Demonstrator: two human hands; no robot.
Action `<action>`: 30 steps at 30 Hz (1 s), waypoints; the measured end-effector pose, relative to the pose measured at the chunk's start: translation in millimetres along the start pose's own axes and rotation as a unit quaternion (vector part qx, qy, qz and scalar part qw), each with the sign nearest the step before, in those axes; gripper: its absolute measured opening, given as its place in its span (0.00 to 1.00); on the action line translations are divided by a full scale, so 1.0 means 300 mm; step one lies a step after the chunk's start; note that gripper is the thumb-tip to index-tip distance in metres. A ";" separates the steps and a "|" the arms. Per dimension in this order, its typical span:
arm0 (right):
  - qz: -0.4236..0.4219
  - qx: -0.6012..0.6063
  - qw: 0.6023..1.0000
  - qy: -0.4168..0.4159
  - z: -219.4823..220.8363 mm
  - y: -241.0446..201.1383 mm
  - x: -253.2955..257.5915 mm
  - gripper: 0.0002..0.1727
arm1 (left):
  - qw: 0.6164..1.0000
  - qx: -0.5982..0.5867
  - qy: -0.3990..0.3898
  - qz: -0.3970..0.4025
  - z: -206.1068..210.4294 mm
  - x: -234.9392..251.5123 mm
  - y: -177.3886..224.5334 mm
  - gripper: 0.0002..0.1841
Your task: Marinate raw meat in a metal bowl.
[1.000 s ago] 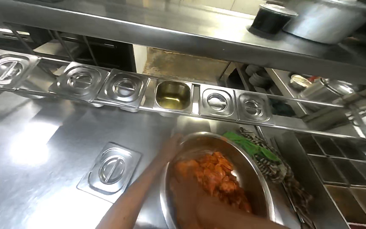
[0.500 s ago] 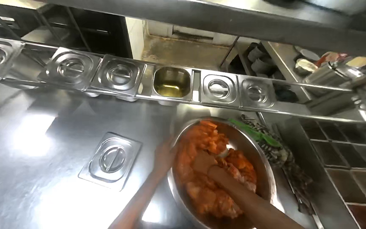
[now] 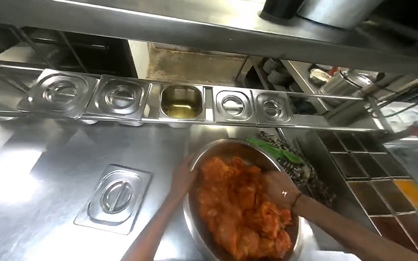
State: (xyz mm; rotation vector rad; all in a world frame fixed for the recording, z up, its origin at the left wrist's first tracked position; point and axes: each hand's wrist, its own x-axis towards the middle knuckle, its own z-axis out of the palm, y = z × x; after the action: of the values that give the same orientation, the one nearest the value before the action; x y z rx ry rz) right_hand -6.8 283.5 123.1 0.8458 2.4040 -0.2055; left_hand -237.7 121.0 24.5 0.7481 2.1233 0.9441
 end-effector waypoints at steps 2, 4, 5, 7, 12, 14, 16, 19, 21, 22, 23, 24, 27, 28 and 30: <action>0.028 0.002 0.999 0.016 -0.008 -0.019 0.039 0.24 | 1.000 -0.008 0.005 -0.004 0.003 -0.004 -0.002 0.32; 0.010 0.023 0.999 -0.039 0.009 -0.124 0.016 0.34 | 1.000 -0.016 0.011 -0.009 0.003 -0.010 -0.002 0.32; -0.014 0.042 0.995 -0.084 0.042 -0.203 -0.017 0.39 | 1.000 -0.019 0.013 -0.012 0.003 -0.013 0.001 0.32; -0.064 0.078 0.986 -0.130 0.198 -0.344 -0.045 0.48 | 1.000 -0.015 0.018 -0.013 0.010 -0.014 0.003 0.31; -0.066 0.160 0.981 -0.082 0.289 -0.440 0.127 0.40 | 1.000 -0.008 0.022 -0.002 0.015 -0.009 -0.018 0.30; -0.092 0.251 0.960 -0.079 0.265 -0.380 0.136 0.36 | 1.000 -0.015 0.020 -0.003 0.010 -0.007 -0.015 0.30; -0.135 0.360 0.922 -0.052 0.255 -0.295 0.084 0.29 | 1.000 -0.022 0.017 -0.006 0.005 -0.007 -0.013 0.30; -0.145 0.437 0.887 0.047 0.195 -0.144 -0.045 0.16 | 1.000 0.004 0.014 -0.007 -0.003 -0.007 -0.007 0.28; -0.051 0.425 0.895 0.123 0.136 -0.049 -0.105 0.17 | 0.998 0.055 -0.008 0.002 -0.016 0.017 0.024 0.28; -0.002 0.420 0.894 0.158 0.117 -0.011 -0.108 0.18 | 0.996 0.081 -0.029 0.007 -0.024 0.042 0.046 0.29; 0.044 0.429 0.884 0.182 0.106 0.018 -0.096 0.16 | 0.993 0.102 -0.049 0.014 -0.028 0.073 0.070 0.29; 0.081 0.451 0.865 0.203 0.100 0.039 -0.072 0.14 | 0.991 0.115 -0.064 0.026 -0.028 0.111 0.094 0.29; 0.079 0.559 0.799 0.208 0.145 0.105 0.024 0.16 | 0.987 0.099 -0.073 0.103 -0.016 0.193 0.105 0.22; 0.054 0.549 0.817 0.168 0.167 0.136 0.041 0.23 | 0.987 0.085 -0.068 0.117 -0.014 0.197 0.092 0.20; 0.032 0.384 0.921 0.049 0.210 0.156 0.013 0.38 | 0.988 0.073 -0.057 0.124 -0.020 0.182 0.068 0.18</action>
State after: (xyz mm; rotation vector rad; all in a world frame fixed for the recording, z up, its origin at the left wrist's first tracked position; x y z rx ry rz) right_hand 49.2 302.2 71.2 1.2841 2.3748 -1.1580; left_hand -270.5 169.6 24.3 1.1333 2.0465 0.8552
